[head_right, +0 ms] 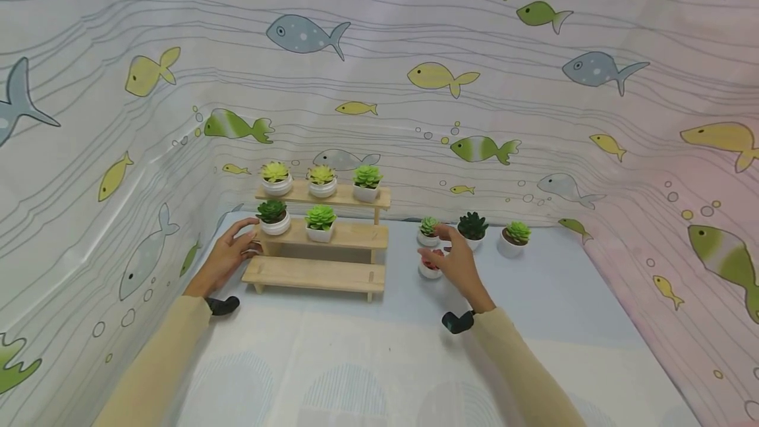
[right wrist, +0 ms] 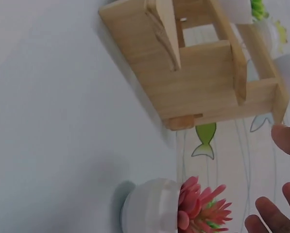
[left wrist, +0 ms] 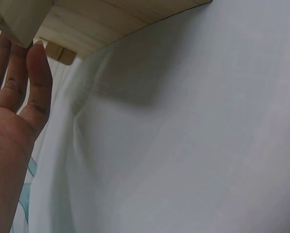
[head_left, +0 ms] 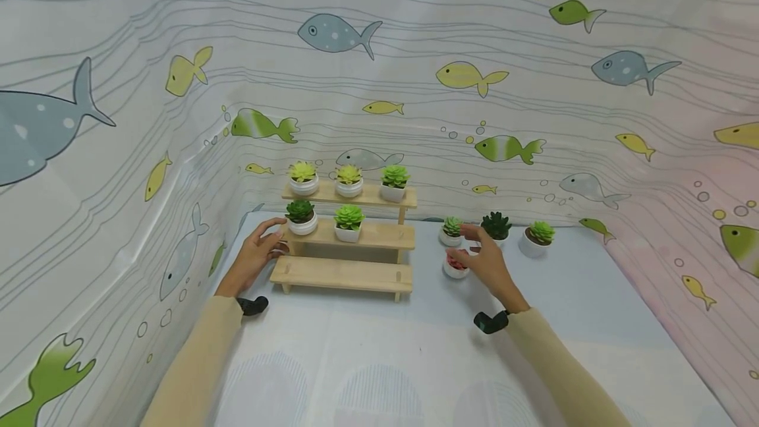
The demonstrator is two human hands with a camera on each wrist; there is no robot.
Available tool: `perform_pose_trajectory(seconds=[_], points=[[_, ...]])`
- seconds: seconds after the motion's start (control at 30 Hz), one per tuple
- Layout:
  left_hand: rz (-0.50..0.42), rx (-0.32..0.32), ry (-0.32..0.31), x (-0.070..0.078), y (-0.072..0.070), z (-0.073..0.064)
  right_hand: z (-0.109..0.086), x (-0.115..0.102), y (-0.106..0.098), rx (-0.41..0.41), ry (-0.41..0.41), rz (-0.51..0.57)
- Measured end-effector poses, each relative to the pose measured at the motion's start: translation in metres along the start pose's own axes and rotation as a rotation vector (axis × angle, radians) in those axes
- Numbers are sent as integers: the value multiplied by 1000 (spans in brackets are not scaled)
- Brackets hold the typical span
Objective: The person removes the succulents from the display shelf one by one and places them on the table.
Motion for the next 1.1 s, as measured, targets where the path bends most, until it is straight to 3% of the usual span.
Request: perform_pose_trajectory(seconds=[0.3, 0.5, 1.1], points=[[15, -10, -11, -2, 1, -2, 1, -21, 20, -29, -34, 62], [-4, -14, -13, -3, 1, -3, 0, -30, 39, -55, -38, 45], [8, -31, 9, -1, 1, 2, 2, -75, 82, -98, -149, 136]])
Point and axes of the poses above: each hand's wrist, its own z-axis towards the middle knuckle, its own y-axis out of the palm, x = y × z, the point moved 9 cm from there along z, towards the middle knuckle, and after that the axes turned 11 degrees about x, right-handed, at the moved point
